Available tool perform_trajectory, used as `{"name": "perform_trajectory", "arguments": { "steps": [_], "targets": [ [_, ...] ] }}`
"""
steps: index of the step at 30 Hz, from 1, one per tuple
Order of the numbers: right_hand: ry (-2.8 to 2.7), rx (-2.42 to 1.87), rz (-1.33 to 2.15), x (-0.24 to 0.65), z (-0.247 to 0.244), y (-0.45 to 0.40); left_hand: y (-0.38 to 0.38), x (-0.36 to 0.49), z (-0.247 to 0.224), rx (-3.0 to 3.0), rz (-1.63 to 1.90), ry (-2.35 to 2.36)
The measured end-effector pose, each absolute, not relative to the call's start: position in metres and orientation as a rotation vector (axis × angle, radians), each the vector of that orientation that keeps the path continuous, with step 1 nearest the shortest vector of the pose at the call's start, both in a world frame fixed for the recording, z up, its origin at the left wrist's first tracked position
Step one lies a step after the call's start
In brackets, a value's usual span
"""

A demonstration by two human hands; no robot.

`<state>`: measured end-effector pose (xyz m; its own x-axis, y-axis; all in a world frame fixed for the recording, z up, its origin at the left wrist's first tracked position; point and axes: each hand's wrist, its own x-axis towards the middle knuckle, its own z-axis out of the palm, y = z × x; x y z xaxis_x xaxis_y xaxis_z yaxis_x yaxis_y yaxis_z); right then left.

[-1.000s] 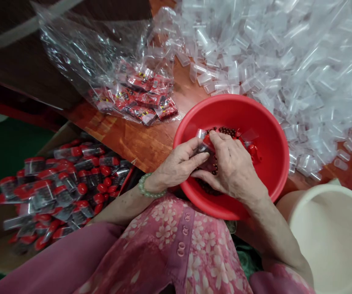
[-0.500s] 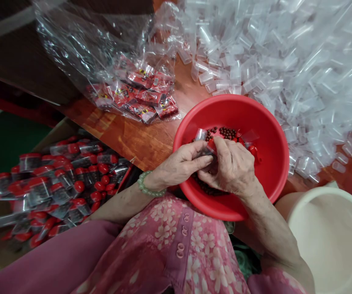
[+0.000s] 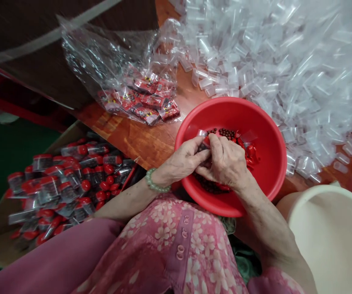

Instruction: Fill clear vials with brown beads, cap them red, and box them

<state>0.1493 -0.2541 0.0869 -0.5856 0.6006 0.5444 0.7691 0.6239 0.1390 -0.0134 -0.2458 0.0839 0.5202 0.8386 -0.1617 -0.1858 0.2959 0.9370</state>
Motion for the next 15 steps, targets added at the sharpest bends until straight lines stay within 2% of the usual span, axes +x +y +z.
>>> {"name": "perform_trajectory", "arguments": {
  "steps": [7,15],
  "targets": [
    [-2.442,-1.174,-0.385,0.152,0.077,-0.249,-0.244,-0.005,0.076,1.161,0.834,0.912],
    [-2.485,-1.448,-0.133,0.147,0.085,-0.250,-0.240,-0.001,0.070,0.864,0.959,0.800]
  ]
}}
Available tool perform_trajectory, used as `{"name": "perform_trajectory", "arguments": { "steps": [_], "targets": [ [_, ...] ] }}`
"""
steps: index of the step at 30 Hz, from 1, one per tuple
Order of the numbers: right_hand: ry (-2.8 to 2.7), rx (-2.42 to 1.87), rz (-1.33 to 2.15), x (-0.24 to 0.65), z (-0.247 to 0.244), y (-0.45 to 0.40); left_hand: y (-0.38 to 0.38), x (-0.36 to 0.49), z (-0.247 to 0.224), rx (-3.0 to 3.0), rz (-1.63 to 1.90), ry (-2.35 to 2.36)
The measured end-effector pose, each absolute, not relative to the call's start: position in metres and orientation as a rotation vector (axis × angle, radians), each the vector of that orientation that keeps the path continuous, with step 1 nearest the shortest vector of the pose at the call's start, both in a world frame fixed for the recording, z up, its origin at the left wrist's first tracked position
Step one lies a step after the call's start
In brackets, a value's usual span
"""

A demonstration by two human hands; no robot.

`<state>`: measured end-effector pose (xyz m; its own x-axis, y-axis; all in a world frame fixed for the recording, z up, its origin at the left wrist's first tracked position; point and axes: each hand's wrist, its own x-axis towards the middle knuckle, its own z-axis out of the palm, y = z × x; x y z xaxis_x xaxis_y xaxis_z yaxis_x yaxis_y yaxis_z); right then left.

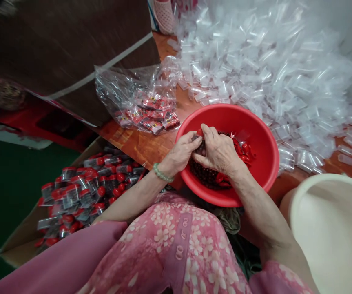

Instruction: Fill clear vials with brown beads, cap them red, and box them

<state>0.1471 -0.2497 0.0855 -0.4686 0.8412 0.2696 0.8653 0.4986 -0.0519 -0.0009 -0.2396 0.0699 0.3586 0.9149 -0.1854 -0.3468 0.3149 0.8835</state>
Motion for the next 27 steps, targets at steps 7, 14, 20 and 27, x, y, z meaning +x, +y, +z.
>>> {"name": "perform_trajectory", "arguments": {
  "steps": [7,14,20,27],
  "targets": [
    [-2.416,-1.453,0.035,0.150,0.080,-0.247,-0.240,-0.005,0.067,0.850,0.999,0.748],
    [-2.336,-1.250,0.103,0.153,0.075,-0.246,-0.247,-0.008,0.065,1.301,1.034,0.815],
    [-2.385,-1.121,-0.136,0.152,0.078,-0.244,-0.258,-0.005,0.067,1.557,1.099,1.037],
    [-2.446,-1.145,-0.229,0.154,0.079,-0.244,-0.263,-0.004,0.075,1.591,1.052,1.166]
  ]
}}
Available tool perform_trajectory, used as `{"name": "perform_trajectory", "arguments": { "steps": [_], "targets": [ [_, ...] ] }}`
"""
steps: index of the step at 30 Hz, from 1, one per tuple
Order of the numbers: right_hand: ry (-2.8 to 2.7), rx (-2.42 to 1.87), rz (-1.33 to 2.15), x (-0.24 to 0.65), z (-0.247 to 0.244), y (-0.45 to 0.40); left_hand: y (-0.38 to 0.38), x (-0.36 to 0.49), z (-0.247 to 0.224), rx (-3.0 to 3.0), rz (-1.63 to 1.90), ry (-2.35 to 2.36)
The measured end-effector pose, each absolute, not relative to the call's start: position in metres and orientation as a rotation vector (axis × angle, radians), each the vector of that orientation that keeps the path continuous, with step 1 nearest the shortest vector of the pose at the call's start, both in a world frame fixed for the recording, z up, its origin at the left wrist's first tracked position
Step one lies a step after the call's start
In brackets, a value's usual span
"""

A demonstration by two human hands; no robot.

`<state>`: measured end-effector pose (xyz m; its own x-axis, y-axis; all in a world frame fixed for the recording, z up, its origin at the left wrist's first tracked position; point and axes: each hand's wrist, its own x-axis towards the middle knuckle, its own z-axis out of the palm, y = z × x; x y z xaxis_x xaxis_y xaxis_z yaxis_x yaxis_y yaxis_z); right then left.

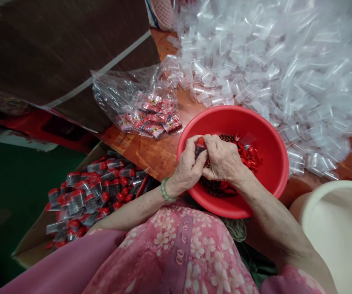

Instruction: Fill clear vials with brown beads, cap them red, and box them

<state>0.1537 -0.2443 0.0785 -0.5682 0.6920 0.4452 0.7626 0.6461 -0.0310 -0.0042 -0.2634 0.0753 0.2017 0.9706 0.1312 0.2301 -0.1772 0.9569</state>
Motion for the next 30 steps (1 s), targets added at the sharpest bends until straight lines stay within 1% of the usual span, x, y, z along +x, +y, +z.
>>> {"name": "perform_trajectory", "arguments": {
  "steps": [5,8,13,18,25,27,30],
  "targets": [
    [-2.446,-1.245,-0.033,0.151,0.081,-0.245,-0.261,-0.004,0.077,1.482,1.099,1.099],
    [-2.343,-1.173,0.022,0.150,0.084,-0.245,-0.258,-0.007,0.078,1.229,1.113,0.898],
    [-2.203,-1.048,0.063,0.153,0.083,-0.246,-0.257,-0.014,0.081,0.752,0.955,0.573],
    [-2.245,-1.002,0.102,0.157,0.075,-0.248,-0.254,-0.018,0.082,0.620,0.754,0.520],
    [-2.298,-0.976,0.179,0.156,0.078,-0.245,-0.249,-0.021,0.079,0.527,0.715,0.477],
    [-2.315,-0.988,0.314,0.158,0.086,-0.244,-0.248,-0.023,0.078,0.531,0.736,0.490],
    [-2.218,-1.014,0.678,0.162,0.099,-0.243,-0.247,-0.024,0.079,0.691,0.831,0.528]
  ]
}}
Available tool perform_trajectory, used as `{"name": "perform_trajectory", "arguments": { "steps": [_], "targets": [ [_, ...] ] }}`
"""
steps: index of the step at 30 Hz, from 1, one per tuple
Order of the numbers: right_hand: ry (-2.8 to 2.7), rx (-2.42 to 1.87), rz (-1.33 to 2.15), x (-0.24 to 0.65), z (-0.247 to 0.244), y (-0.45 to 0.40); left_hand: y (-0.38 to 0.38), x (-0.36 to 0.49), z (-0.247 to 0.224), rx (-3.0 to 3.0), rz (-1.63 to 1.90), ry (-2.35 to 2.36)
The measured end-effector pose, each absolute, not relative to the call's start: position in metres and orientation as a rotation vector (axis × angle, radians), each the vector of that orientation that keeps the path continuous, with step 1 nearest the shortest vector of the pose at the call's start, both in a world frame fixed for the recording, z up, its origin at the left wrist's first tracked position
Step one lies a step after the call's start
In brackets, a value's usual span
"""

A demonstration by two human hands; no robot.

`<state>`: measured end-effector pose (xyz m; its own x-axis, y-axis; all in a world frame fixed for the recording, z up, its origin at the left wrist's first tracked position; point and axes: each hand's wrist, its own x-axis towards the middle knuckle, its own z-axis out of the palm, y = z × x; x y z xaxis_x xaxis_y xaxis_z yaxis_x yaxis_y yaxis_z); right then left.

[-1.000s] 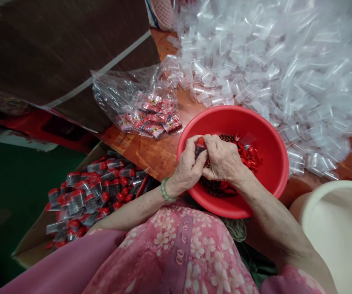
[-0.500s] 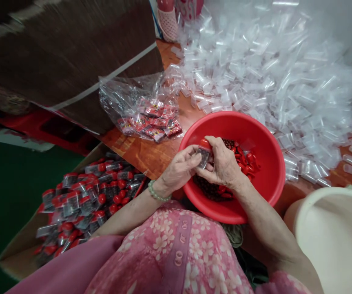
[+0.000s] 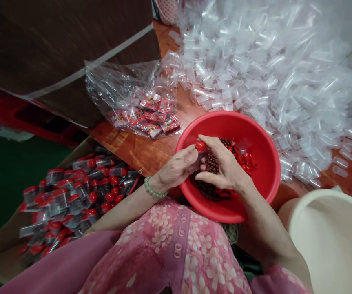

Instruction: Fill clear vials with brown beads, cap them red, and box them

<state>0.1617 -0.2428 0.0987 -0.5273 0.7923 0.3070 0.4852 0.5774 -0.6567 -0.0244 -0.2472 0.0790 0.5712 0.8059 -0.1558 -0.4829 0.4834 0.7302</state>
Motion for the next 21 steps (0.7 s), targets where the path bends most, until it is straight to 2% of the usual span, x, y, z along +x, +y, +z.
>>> {"name": "perform_trajectory", "arguments": {
  "steps": [4,10,14,17,21],
  "targets": [
    [-1.863,-1.075,1.056,0.163,0.105,-0.239,-0.250,-0.023,0.080,1.135,0.925,0.691],
    [-1.447,-1.264,1.463,0.149,0.109,-0.237,-0.255,-0.019,0.072,1.935,1.045,0.857],
    [-1.243,-1.354,1.665,0.139,0.113,-0.242,-0.257,-0.018,0.071,2.219,1.031,0.903],
    [-1.307,-1.396,1.595,0.134,0.115,-0.246,-0.257,-0.020,0.073,2.353,0.947,0.917],
    [-1.445,-1.486,1.227,0.129,0.117,-0.248,-0.257,-0.020,0.074,2.492,0.839,0.920]
  ]
}}
